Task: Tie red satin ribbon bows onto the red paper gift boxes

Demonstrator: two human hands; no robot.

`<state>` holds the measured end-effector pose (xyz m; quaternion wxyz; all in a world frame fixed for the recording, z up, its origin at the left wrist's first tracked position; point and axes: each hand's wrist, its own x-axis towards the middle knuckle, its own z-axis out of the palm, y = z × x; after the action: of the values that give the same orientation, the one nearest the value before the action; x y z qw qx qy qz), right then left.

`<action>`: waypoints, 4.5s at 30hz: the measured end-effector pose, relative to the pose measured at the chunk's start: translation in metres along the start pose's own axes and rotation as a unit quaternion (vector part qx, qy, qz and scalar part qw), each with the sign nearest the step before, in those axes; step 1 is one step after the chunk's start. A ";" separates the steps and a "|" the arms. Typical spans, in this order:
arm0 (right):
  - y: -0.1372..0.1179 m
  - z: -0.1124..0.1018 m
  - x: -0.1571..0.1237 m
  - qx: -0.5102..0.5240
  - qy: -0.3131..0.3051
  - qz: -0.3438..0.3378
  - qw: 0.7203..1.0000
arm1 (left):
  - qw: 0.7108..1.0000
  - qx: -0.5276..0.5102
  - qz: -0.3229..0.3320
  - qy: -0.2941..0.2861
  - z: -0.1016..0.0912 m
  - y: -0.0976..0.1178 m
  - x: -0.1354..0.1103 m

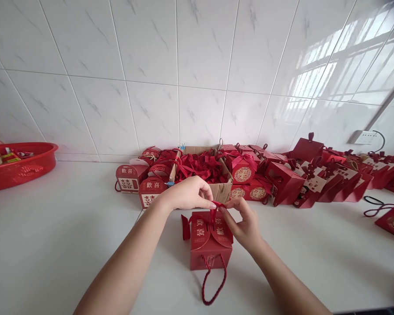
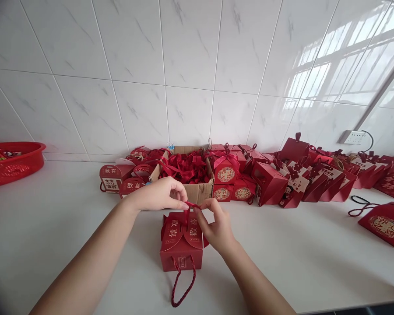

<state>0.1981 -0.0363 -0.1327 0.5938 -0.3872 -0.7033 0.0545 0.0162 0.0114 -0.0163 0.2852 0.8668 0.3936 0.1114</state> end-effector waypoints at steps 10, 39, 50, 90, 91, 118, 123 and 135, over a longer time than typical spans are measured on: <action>-0.013 -0.002 0.000 0.009 -0.100 0.013 0.995 | 1.000 -0.005 0.024 0.010 0.004 0.004 0.000; -0.030 -0.017 0.007 0.137 -0.278 0.132 0.941 | 0.918 -0.378 -0.119 -0.027 0.061 -0.075 -0.037; -0.025 0.007 -0.005 0.210 -0.173 0.242 0.931 | 0.890 -0.452 -0.059 0.015 0.049 -0.077 -0.045; -0.031 0.003 0.002 0.222 -0.184 0.176 0.941 | 0.945 -0.311 0.035 0.095 0.036 0.021 -0.012; -0.032 0.003 0.002 0.219 -0.182 0.180 0.942 | 0.942 -0.322 0.042 0.079 0.037 0.018 -0.011; -0.025 0.009 -0.006 0.245 -0.140 0.221 0.934 | 0.943 -0.254 0.099 0.191 0.081 -0.038 -0.034; -0.027 0.006 -0.006 0.188 -0.128 0.240 0.944 | 0.939 -0.240 0.107 0.223 0.085 -0.038 -0.032; -0.029 -0.005 -0.001 0.019 -0.184 0.184 0.965 | 0.925 -0.047 0.153 0.346 0.089 -0.042 -0.034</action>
<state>0.1888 -0.0591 -0.1164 0.4409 -0.4822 -0.7158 0.2466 0.0045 -0.0282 -0.1115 0.1515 0.8095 0.3250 0.4648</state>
